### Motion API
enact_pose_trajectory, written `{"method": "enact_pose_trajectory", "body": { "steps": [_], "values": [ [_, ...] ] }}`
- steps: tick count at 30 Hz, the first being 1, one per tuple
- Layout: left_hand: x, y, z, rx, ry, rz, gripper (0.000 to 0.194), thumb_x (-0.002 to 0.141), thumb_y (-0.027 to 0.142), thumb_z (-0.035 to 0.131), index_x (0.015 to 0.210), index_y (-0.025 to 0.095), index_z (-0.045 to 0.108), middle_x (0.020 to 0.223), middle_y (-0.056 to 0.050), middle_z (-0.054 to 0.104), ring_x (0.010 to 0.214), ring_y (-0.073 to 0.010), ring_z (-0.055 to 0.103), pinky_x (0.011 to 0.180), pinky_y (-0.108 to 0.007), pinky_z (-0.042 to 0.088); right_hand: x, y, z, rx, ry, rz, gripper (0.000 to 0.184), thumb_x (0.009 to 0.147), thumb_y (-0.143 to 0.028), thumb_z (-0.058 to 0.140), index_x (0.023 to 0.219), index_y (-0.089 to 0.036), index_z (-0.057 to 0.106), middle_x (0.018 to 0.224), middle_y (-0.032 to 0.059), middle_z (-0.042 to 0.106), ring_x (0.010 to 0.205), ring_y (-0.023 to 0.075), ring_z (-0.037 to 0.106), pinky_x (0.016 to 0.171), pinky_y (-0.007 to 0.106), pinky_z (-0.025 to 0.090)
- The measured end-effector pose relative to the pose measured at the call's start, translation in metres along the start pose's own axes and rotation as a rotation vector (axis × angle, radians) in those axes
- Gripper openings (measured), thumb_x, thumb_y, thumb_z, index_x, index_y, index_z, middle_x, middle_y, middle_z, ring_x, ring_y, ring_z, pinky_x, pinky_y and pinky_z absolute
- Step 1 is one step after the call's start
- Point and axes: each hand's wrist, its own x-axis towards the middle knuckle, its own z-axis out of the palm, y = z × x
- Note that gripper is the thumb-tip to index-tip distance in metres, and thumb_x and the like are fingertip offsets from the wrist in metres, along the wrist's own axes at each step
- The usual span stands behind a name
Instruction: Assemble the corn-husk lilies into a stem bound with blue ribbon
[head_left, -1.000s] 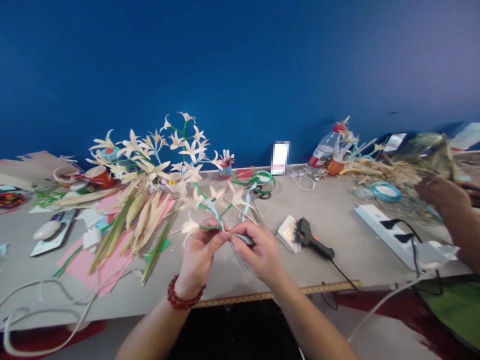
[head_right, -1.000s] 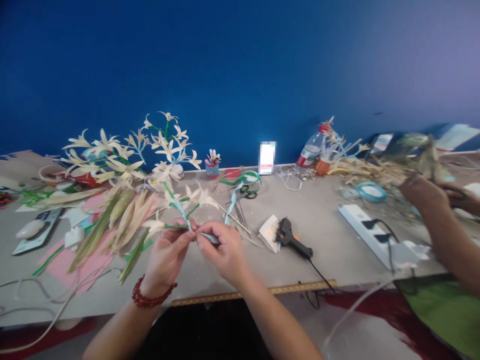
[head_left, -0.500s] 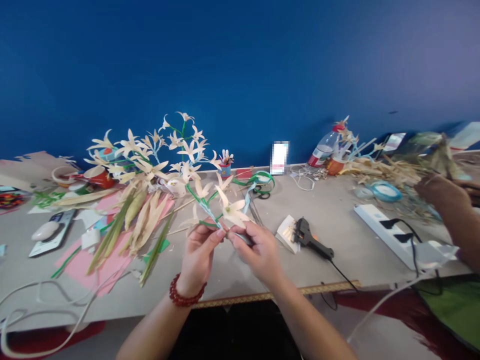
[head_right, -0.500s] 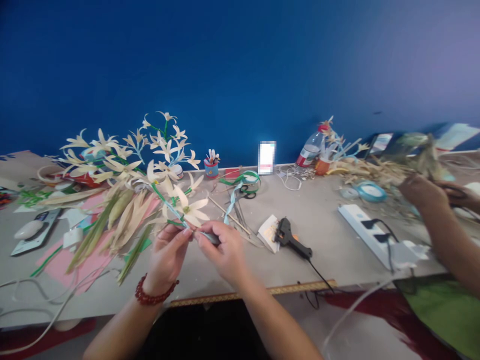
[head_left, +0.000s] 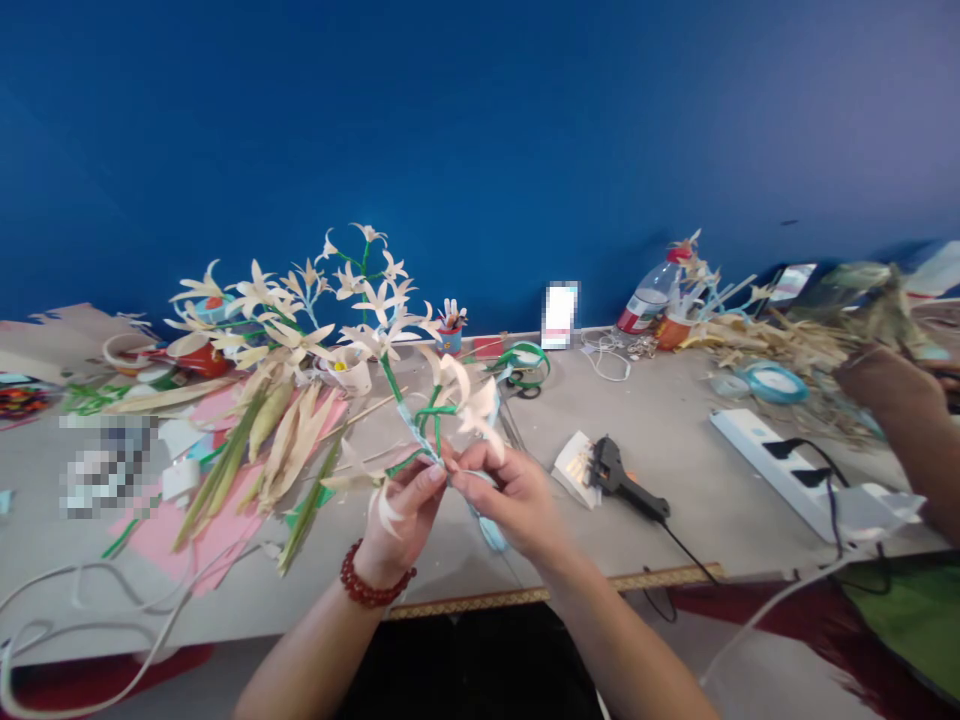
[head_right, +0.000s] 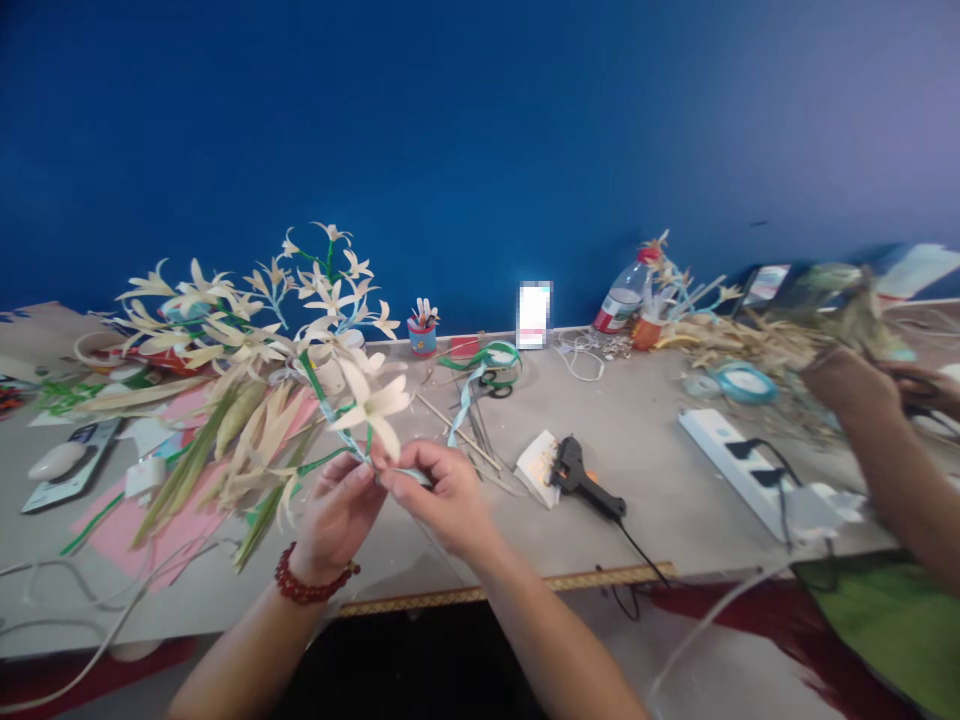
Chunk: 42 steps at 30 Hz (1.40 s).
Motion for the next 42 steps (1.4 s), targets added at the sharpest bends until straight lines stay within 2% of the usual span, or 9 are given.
{"method": "enact_pose_trajectory", "body": {
  "steps": [3, 5, 11, 14, 20, 22, 28, 32, 42],
  "values": [
    [-0.001, -0.002, 0.004, -0.001, 0.137, 0.022, 0.015, 0.061, 0.026, 0.085, 0.071, 0.021, 0.076, 0.075, -0.001, 0.073, 0.071, -0.0128, 0.064, 0.068, -0.022, 0.051, 0.000, 0.000, 0.001, -0.325, 0.100, -0.239, 0.010, 0.083, -0.023, 0.062, 0.074, -0.020, 0.061, 0.068, -0.0018, 0.062, 0.061, 0.0113, 0.054, 0.060, 0.023, 0.042],
    [-0.002, -0.003, 0.004, 0.018, 0.167, 0.036, 0.016, 0.062, 0.025, 0.084, 0.074, 0.021, 0.076, 0.076, -0.001, 0.074, 0.071, -0.0126, 0.065, 0.068, -0.022, 0.052, -0.001, 0.004, 0.002, -0.477, 0.131, -0.362, 0.008, 0.085, -0.019, 0.059, 0.078, -0.020, 0.062, 0.072, -0.0005, 0.066, 0.064, 0.0124, 0.058, 0.063, 0.023, 0.044],
    [0.000, -0.005, -0.001, 0.168, 0.255, 0.097, 0.015, 0.063, 0.022, 0.083, 0.072, 0.019, 0.072, 0.078, -0.002, 0.073, 0.076, -0.0164, 0.067, 0.076, -0.028, 0.053, -0.001, 0.014, 0.005, -0.700, 0.179, -0.553, 0.006, 0.088, -0.016, 0.056, 0.086, -0.020, 0.061, 0.075, 0.0041, 0.069, 0.066, 0.0153, 0.062, 0.063, 0.025, 0.048],
    [0.001, -0.004, -0.003, 0.214, 0.221, 0.100, 0.013, 0.068, 0.025, 0.080, 0.074, 0.018, 0.071, 0.080, -0.001, 0.072, 0.076, -0.0141, 0.064, 0.076, -0.025, 0.052, -0.001, 0.013, 0.005, -0.682, 0.179, -0.532, 0.005, 0.088, -0.018, 0.058, 0.086, -0.020, 0.061, 0.076, 0.0045, 0.070, 0.066, 0.0152, 0.063, 0.062, 0.024, 0.048],
    [0.000, -0.005, -0.008, 0.214, 0.135, 0.111, 0.009, 0.073, 0.025, 0.077, 0.076, 0.019, 0.071, 0.078, -0.001, 0.070, 0.078, -0.0138, 0.063, 0.078, -0.025, 0.051, -0.001, 0.004, 0.001, -0.446, 0.121, -0.240, 0.011, 0.085, -0.024, 0.063, 0.076, -0.019, 0.064, 0.066, -0.0001, 0.067, 0.055, 0.0112, 0.057, 0.051, 0.020, 0.042],
    [0.000, -0.006, -0.008, 0.189, 0.126, 0.107, 0.009, 0.073, 0.024, 0.078, 0.074, 0.018, 0.072, 0.078, -0.001, 0.070, 0.078, -0.0135, 0.062, 0.077, -0.024, 0.050, -0.002, 0.002, 0.000, -0.420, 0.111, -0.207, 0.011, 0.085, -0.024, 0.062, 0.076, -0.018, 0.064, 0.065, -0.0004, 0.067, 0.053, 0.0107, 0.055, 0.050, 0.020, 0.041],
    [0.002, -0.008, -0.005, 0.168, 0.158, 0.114, 0.011, 0.068, 0.025, 0.081, 0.071, 0.019, 0.072, 0.075, -0.002, 0.071, 0.075, -0.0158, 0.065, 0.076, -0.028, 0.052, -0.010, 0.008, 0.002, -0.561, 0.199, -0.415, 0.006, 0.086, -0.016, 0.060, 0.082, -0.021, 0.061, 0.069, 0.0015, 0.064, 0.060, 0.0135, 0.056, 0.056, 0.024, 0.044],
    [0.003, -0.010, -0.004, 0.130, 0.201, 0.135, 0.011, 0.067, 0.026, 0.081, 0.071, 0.020, 0.073, 0.075, -0.001, 0.073, 0.077, -0.0157, 0.066, 0.080, -0.029, 0.052, -0.017, 0.016, 0.004, -0.636, 0.192, -0.599, 0.017, 0.084, -0.008, 0.058, 0.095, -0.021, 0.061, 0.072, 0.0037, 0.065, 0.064, 0.0160, 0.057, 0.061, 0.027, 0.047],
    [0.001, -0.014, -0.002, 0.083, 0.189, 0.148, 0.009, 0.070, 0.025, 0.080, 0.073, 0.022, 0.072, 0.078, 0.002, 0.072, 0.079, -0.0143, 0.066, 0.086, -0.030, 0.051, -0.026, 0.019, -0.002, -0.753, 0.119, -0.725, 0.023, 0.086, -0.013, 0.056, 0.108, -0.020, 0.062, 0.074, 0.0061, 0.067, 0.064, 0.0179, 0.058, 0.059, 0.030, 0.048]
  ]
}}
